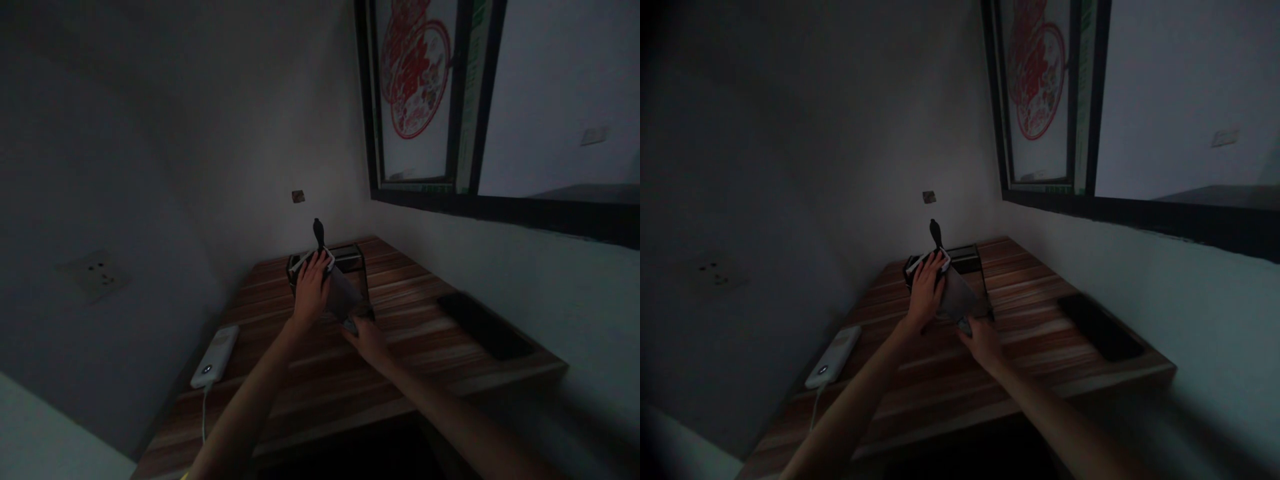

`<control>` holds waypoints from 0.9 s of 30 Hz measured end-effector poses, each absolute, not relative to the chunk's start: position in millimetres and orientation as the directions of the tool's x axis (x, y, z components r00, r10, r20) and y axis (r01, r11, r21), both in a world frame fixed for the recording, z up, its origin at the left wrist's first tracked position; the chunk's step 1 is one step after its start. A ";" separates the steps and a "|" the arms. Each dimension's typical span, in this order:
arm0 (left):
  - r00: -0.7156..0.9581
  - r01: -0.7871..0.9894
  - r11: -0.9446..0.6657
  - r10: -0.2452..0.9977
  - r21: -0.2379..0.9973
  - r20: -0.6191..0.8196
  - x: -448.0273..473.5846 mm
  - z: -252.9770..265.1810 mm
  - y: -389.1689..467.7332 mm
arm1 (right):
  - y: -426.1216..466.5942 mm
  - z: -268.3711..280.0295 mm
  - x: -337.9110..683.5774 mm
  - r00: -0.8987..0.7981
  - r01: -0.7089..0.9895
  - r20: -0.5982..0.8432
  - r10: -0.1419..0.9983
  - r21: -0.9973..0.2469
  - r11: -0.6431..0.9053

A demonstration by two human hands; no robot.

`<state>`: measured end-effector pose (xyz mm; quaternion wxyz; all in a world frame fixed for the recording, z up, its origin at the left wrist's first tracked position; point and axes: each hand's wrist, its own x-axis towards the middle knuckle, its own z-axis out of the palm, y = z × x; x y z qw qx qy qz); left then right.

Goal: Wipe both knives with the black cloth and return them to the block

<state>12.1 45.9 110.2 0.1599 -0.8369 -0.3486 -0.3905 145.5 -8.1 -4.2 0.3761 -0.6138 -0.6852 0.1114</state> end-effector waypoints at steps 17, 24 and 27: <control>0.337 0.758 -0.650 0.465 0.057 0.818 11.0 123.4 58.8 | -7.6 -5.8 145.7 0.035 0.738 0.411 0.911 -0.625 0.253; 0.398 0.753 -0.658 0.472 0.014 0.786 17.0 104.8 46.8 | -7.6 -6.0 145.0 0.050 0.730 0.396 0.917 -0.640 0.237; 0.463 0.732 -0.680 0.468 -0.028 0.753 24.9 89.5 36.6 | -6.2 -5.8 145.8 0.031 0.734 0.375 0.926 -0.638 0.234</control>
